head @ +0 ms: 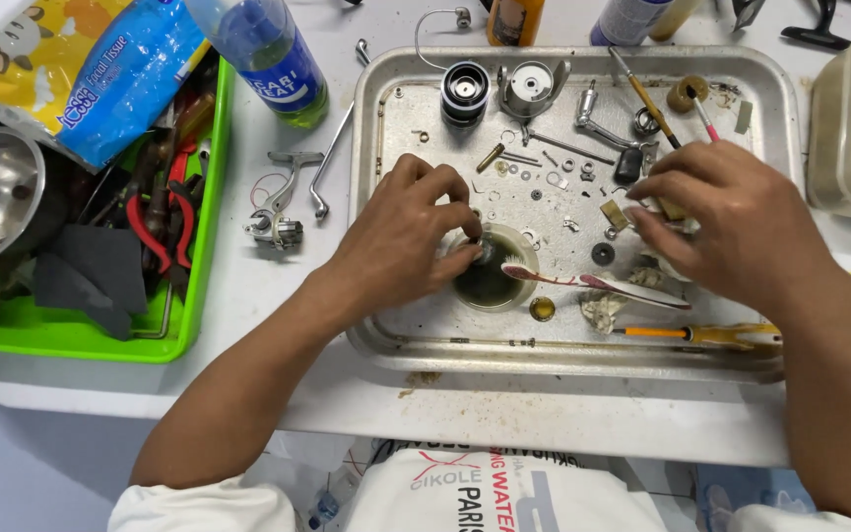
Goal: Cleaning and reassembling small mechanical components of a fishing reel using a toothbrush and cloth.
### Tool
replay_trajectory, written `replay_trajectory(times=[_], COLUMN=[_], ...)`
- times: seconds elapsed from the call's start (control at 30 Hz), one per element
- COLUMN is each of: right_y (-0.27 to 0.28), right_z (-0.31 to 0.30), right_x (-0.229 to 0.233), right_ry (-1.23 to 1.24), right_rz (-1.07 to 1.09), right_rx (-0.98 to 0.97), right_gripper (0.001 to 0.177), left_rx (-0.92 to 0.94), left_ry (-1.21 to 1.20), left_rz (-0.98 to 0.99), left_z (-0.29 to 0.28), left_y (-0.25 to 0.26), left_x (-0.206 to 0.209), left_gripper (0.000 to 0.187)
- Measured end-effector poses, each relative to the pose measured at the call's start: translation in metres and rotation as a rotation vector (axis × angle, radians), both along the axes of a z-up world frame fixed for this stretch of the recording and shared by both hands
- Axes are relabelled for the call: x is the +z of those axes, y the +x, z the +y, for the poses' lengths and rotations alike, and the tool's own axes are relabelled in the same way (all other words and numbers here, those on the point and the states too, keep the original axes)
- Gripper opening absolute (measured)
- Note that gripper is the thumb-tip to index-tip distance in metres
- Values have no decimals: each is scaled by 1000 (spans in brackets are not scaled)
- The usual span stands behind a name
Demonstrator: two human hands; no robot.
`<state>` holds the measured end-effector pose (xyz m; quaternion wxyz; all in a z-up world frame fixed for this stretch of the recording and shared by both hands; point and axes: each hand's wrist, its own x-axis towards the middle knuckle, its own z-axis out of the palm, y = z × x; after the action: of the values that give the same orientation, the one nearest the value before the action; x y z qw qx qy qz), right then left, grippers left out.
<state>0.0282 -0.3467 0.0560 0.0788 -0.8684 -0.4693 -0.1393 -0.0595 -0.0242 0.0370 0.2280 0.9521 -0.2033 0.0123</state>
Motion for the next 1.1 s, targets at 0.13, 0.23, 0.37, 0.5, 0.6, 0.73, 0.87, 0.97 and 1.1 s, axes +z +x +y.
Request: replay_trajectory(times=[0.13, 0.23, 0.37, 0.5, 0.6, 0.73, 0.87, 0.97, 1.1], right_y=[-19, -26, -32, -38, -45, -62, -79, -86, -88], right_z=[12, 18, 28, 32, 32, 34, 45, 49, 52], right_x=[12, 9, 6, 9, 17, 25, 38, 41, 35], right_ry=[-229, -476, -643, -569, -604, -459, -595, -523, -568], right_rz=[284, 440, 460, 412, 427, 157, 139, 29, 54], right_rx=[17, -30, -52, -29, -147, -56, -167, -103, -104], right_gripper=[36, 48, 37, 32, 33, 23, 27, 10, 14], left_rx=[-36, -37, -40, -42, -34, -35, -41, -40, -40], left_ry=[60, 85, 144, 153, 140, 149, 175, 193, 206], left_rz=[-43, -17, -5, -48, -41, -62, -82, -70, -89], left_z=[0, -2, -4, -3, -4, -3, -4, -5, -6], left_y=[-2, -3, -3, -4, -5, -5, -5, -5, -5], left_x=[-3, -4, -7, -11, -9, -10, -10, -13, -13], left_gripper=[31, 32, 32, 32, 29, 29, 29, 31, 32])
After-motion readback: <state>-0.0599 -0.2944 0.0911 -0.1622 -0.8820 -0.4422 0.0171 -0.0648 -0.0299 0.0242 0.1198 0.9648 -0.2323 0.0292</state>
